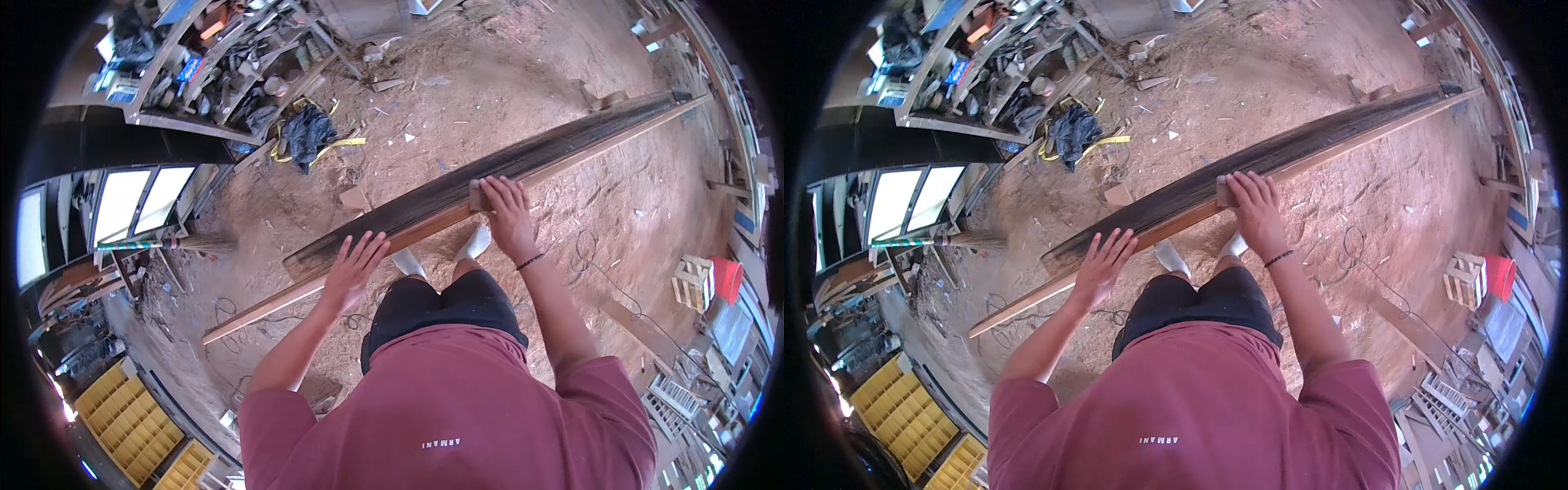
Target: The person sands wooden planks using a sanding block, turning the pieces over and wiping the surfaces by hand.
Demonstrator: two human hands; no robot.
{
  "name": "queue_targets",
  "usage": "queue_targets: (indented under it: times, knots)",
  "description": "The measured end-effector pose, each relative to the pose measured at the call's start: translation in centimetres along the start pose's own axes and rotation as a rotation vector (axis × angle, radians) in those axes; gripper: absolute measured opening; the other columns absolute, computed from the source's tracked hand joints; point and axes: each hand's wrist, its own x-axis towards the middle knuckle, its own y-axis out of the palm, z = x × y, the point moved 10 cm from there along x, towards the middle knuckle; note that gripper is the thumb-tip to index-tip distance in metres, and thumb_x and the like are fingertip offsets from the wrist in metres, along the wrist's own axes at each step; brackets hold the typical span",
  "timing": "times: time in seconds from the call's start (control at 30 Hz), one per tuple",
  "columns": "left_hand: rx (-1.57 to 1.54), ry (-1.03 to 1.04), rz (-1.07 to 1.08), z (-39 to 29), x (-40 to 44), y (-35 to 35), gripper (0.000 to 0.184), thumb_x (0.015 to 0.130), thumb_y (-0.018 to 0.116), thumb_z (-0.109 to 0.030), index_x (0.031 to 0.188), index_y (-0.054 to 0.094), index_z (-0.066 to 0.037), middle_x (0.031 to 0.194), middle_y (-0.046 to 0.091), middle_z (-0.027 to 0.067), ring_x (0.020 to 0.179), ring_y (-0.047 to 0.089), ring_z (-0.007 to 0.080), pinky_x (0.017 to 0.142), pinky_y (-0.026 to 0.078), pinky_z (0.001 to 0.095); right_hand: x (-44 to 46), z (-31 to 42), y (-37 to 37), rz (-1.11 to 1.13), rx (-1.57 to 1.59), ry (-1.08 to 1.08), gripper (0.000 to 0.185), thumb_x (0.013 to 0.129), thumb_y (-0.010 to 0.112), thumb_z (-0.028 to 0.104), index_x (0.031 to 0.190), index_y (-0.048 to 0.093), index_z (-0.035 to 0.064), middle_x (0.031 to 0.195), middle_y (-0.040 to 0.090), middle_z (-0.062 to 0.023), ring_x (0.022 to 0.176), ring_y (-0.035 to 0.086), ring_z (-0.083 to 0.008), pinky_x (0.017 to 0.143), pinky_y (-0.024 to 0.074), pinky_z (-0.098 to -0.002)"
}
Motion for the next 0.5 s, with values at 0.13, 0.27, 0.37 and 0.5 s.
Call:
queue_targets:
  times: [0.13,0.27,0.37,0.5]
  knots:
    - [0.045,-0.059,-0.008,5.8,-8.3,2.9,0.097,0.089,0.074,-0.014,0.175,0.028,-0.019,0.182,0.025,0.0071,0.167,0.026,0.0286,0.137,0.018,0.0565,-2.0,10.0,5.1,0.059,0.010,-0.096,0.066,0.092,0.068,0.010,0.156,0.056,0.0151,0.155,0.059,-0.0049,0.150,0.049,-0.0286,0.130,0.0276,-0.0559]
    - [-0.083,-0.229,-0.063,11.5,-15.2,4.1,0.107,0.083,0.088,-0.025,0.172,0.030,-0.011,0.176,0.033,0.0155,0.159,0.039,0.0328,0.129,0.031,0.0561,-4.6,23.0,9.7,0.130,0.151,-0.226,0.063,0.091,0.064,0.009,0.154,0.057,0.0150,0.154,0.059,-0.0062,0.150,0.049,-0.0284,0.129,0.0283,-0.0578]
    - [-0.082,-0.306,-0.149,12.9,-16.8,3.2,0.091,0.077,0.092,-0.026,0.155,0.049,-0.008,0.156,0.053,0.0163,0.138,0.056,0.0336,0.112,0.046,0.0522,-4.3,25.2,8.8,0.081,0.117,-0.360,0.059,0.091,0.065,0.012,0.150,0.060,0.0149,0.151,0.061,-0.0075,0.146,0.052,-0.0286,0.126,0.0322,-0.0574]
    - [-0.181,-0.370,-0.032,13.4,-17.3,4.8,0.063,0.075,0.091,-0.022,0.129,0.063,-0.009,0.129,0.066,0.0129,0.118,0.067,0.0327,0.097,0.055,0.0462,0.3,13.4,5.4,0.290,0.148,-0.048,0.054,0.093,0.066,0.014,0.147,0.064,0.0144,0.149,0.064,-0.0080,0.142,0.057,-0.0306,0.118,0.0401,-0.0574]
